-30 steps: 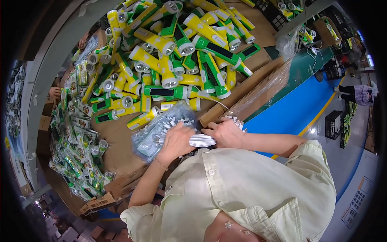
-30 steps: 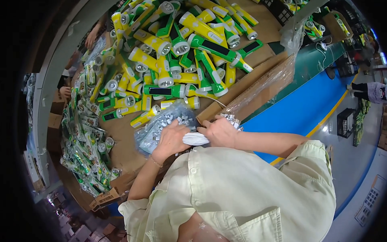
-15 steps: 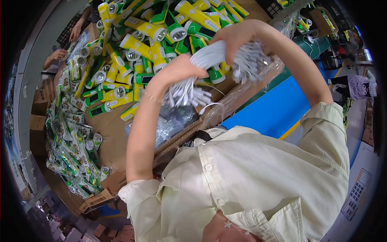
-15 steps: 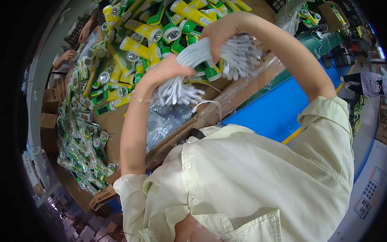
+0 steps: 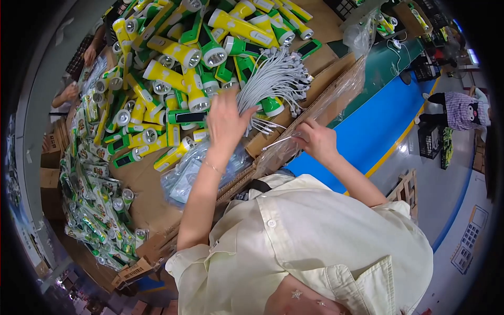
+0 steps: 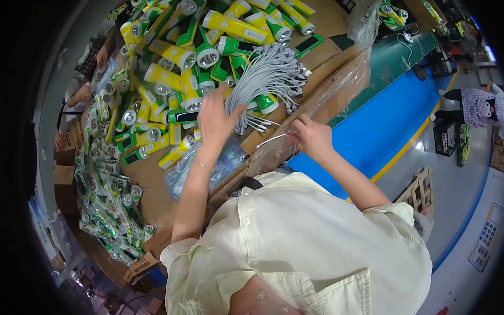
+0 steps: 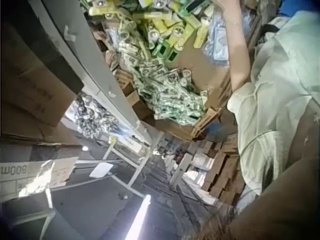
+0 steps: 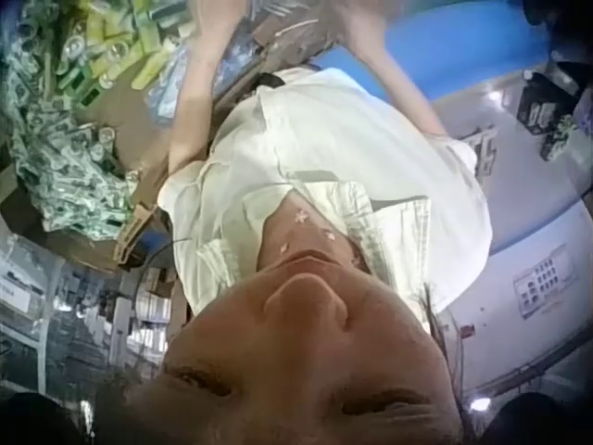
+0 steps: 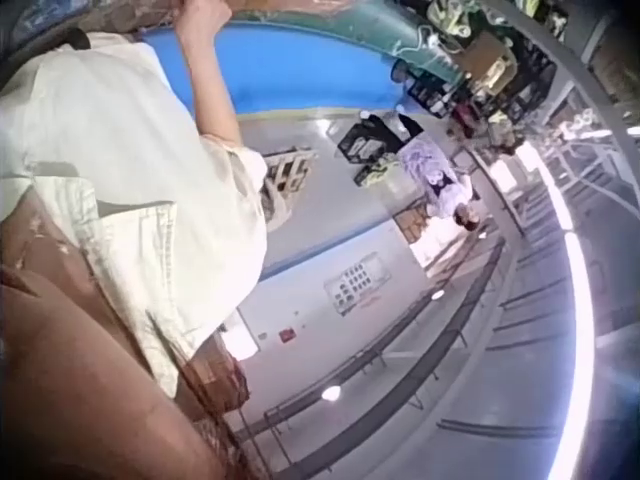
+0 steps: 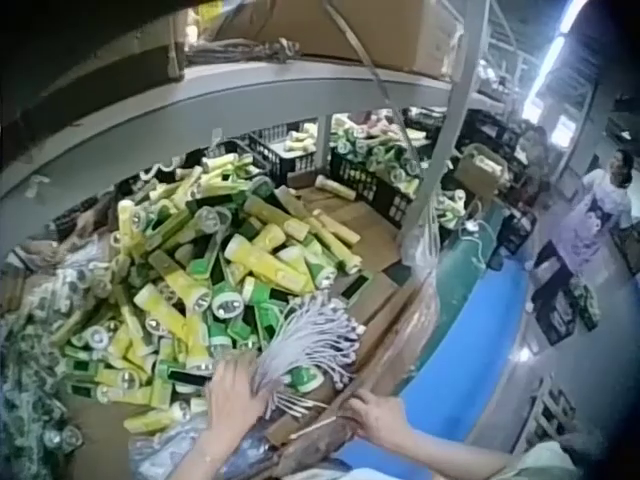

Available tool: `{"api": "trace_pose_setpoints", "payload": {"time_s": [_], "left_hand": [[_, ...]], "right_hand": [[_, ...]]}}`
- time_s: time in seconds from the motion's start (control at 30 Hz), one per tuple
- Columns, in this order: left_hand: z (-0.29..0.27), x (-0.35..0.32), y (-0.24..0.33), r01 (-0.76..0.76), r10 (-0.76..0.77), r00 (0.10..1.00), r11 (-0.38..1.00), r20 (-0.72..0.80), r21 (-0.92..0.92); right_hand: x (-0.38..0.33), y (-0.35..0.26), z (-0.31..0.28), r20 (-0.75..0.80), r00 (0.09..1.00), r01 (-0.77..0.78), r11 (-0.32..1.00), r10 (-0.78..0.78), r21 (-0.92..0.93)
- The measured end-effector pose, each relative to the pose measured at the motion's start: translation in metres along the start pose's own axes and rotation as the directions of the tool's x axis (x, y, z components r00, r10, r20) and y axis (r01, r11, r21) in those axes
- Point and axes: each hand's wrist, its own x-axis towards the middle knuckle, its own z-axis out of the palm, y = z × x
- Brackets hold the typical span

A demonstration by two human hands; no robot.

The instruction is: Packaging handheld flashlights and charging cables into plastic bags.

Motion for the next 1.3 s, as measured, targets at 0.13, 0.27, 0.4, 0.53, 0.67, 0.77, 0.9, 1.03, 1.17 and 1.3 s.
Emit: {"api": "trace_pose_setpoints", "payload": {"time_s": [0.13, 0.27, 0.4, 0.53, 0.67, 0.77, 0.9, 1.03, 1.17, 1.3], "left_hand": [[0.005, -0.028, 0.036, -0.237, 0.236, 0.972, 0.965, -0.02, -0.109], [0.021, -0.06, 0.052, -0.304, 0.371, 0.902, 0.909, 0.222, -0.286], [0.029, -0.063, 0.055, -0.301, 0.35, 0.916, 0.922, 0.196, -0.244], [0.01, -0.047, 0.036, -0.189, 0.24, 0.969, 0.873, 0.06, -0.449], [-0.048, -0.024, 0.017, 0.269, -0.193, 0.957, 0.868, 0.216, -0.417], [-0.069, -0.011, 0.013, 0.157, -0.155, 0.987, 0.948, 0.03, -0.276], [-0.043, 0.0, -0.008, 0.35, -0.333, 0.935, 0.921, 0.118, -0.169], [-0.061, -0.034, -0.03, 0.169, -0.207, 0.943, 0.972, -0.261, -0.163], [-0.191, -0.054, 0.0, 0.112, -0.189, 0.879, 0.974, -0.437, -0.196], [-0.323, -0.051, -0.001, 0.034, -0.014, 0.594, 0.999, -0.804, 0.008]], "right_hand": [[-0.017, -0.002, 0.016, -0.069, 0.997, 0.036, 0.999, -0.033, 0.037], [-0.023, -0.007, 0.02, -0.11, 0.993, 0.038, 0.998, -0.032, 0.052], [-0.014, -0.007, 0.01, -0.219, 0.974, 0.098, 0.976, -0.054, 0.195], [0.019, -0.022, -0.027, -0.119, 0.992, 0.094, 0.817, -0.032, 0.569], [0.064, 0.006, -0.063, 0.383, 0.921, -0.27, 0.59, -0.073, 0.761], [0.114, 0.021, -0.083, 0.193, 0.977, -0.091, 0.643, -0.091, 0.761], [0.178, 0.05, -0.062, -0.127, 0.975, 0.215, 0.923, -0.184, 0.319], [0.188, 0.052, -0.044, -0.061, 0.947, 0.313, 0.948, -0.316, -0.055], [0.178, 0.027, -0.056, -0.255, 0.939, 0.264, 0.959, -0.23, 0.106], [0.175, 0.011, -0.067, -0.304, 0.939, 0.211, 0.966, -0.159, 0.148]]}}
